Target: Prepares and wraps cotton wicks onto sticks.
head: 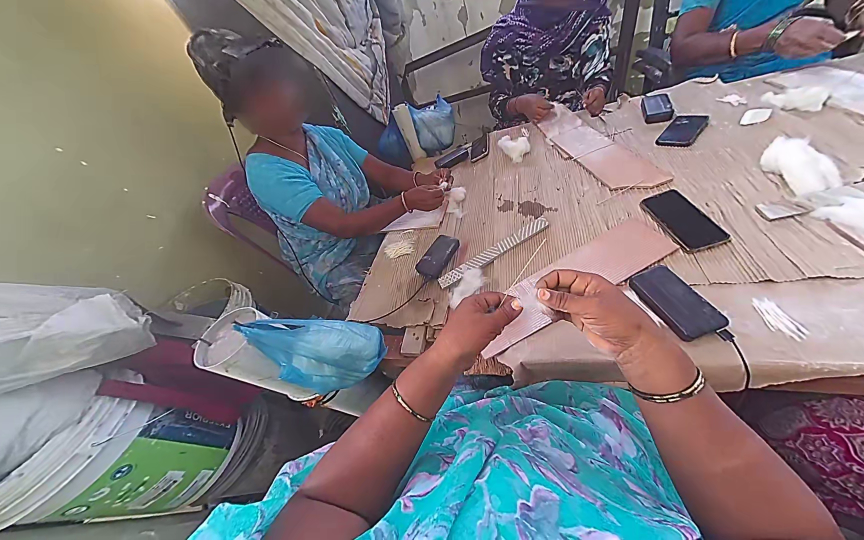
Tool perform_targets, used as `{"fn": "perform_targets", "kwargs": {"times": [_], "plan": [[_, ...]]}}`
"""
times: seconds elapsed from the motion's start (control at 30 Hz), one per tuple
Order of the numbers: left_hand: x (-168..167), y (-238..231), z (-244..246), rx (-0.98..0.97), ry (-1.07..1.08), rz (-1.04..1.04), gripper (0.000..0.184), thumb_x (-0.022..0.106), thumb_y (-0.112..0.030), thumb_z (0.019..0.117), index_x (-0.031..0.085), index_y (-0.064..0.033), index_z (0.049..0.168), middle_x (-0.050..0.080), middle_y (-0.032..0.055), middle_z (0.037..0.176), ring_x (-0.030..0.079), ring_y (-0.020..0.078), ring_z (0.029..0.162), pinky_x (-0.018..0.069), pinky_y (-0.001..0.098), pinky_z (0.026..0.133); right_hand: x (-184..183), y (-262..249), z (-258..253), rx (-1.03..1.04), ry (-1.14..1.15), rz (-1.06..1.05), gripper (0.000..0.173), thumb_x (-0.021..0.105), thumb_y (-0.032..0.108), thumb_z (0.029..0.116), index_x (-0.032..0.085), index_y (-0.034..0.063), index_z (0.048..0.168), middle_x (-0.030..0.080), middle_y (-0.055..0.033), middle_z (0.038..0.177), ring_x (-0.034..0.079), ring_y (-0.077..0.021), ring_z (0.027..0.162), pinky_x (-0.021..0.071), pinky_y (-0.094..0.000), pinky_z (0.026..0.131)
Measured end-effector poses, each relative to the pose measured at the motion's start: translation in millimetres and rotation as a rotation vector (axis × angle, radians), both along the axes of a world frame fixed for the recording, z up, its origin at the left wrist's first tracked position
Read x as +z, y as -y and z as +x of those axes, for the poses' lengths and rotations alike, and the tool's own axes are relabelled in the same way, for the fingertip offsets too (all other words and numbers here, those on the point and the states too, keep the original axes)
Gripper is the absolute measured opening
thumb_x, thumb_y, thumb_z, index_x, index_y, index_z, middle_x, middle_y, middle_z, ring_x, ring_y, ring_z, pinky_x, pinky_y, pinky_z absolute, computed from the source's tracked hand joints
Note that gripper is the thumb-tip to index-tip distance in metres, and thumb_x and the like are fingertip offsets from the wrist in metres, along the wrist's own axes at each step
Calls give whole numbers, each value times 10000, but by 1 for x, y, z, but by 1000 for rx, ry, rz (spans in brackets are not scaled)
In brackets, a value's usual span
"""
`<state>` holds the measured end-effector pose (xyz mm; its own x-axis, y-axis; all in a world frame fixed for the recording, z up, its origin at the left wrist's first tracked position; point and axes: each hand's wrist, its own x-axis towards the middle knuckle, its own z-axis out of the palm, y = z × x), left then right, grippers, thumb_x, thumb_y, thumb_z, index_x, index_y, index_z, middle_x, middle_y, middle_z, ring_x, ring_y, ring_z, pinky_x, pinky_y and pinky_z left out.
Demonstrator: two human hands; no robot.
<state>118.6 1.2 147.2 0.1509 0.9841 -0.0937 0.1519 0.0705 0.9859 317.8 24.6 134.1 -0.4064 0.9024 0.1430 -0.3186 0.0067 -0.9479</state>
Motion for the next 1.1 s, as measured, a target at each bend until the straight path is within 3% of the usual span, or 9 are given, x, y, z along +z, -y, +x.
{"fn": "perform_targets", "kwargs": {"times": [0.17, 0.33, 0.53, 0.7, 0.9, 1.03, 1.1], "plan": [[-1, 0, -2, -14, 80, -37, 180, 560, -103, 1056, 665, -50, 919, 568, -46, 673, 475, -3, 547, 404, 150, 533, 6, 3, 1, 40, 60, -46, 168, 574, 2, 996, 669, 68, 875, 637, 18, 718, 579, -28, 614, 513, -162, 621], [-2, 2, 0, -72, 152, -19, 257, 514, -113, 1068, 626, -80, 838, 547, -64, 638, 479, -8, 537, 413, 145, 534, 1, 1, -8, -156, 161, 34, 83, 608, 35, 1003, 648, 55, 932, 617, 20, 712, 576, -42, 629, 497, -174, 625], [1, 3, 3, -35, 2, 64, 167, 648, -148, 1015, 698, -53, 888, 602, -47, 685, 506, -1, 592, 434, 171, 588, -1, 1, -9, -162, 180, 77, 71, 627, 33, 992, 653, 45, 928, 623, 10, 718, 579, -44, 640, 498, -179, 631], [1, 4, 4, -12, -27, 91, 167, 636, -119, 1018, 709, -41, 890, 608, -41, 691, 506, 9, 599, 434, 178, 597, -3, -2, -8, -222, 168, 86, 76, 606, 48, 1008, 636, 64, 940, 590, 27, 717, 544, -30, 624, 470, -166, 607], [0, 5, 3, -16, -47, 95, 179, 635, -121, 1020, 701, -37, 876, 627, -30, 701, 548, 13, 623, 471, 194, 623, -4, -4, -3, -151, 226, 82, 145, 588, 133, 1034, 667, 74, 1141, 651, 12, 870, 602, -51, 764, 493, -202, 684], [-2, 4, 1, -34, -122, 131, 163, 645, -138, 1015, 705, -39, 901, 647, -19, 735, 598, 34, 681, 518, 231, 687, -9, -6, -3, -104, 198, 118, 212, 658, -9, 953, 652, 47, 1157, 677, 3, 826, 624, -45, 726, 534, -204, 706], [-3, 3, 0, -39, -169, 141, 164, 645, -150, 1017, 706, -38, 915, 647, -11, 745, 603, 40, 692, 522, 244, 696, -10, -6, -6, -171, 187, 136, 202, 675, -57, 920, 670, 39, 1097, 662, 4, 772, 598, -43, 666, 514, -189, 650]]}}
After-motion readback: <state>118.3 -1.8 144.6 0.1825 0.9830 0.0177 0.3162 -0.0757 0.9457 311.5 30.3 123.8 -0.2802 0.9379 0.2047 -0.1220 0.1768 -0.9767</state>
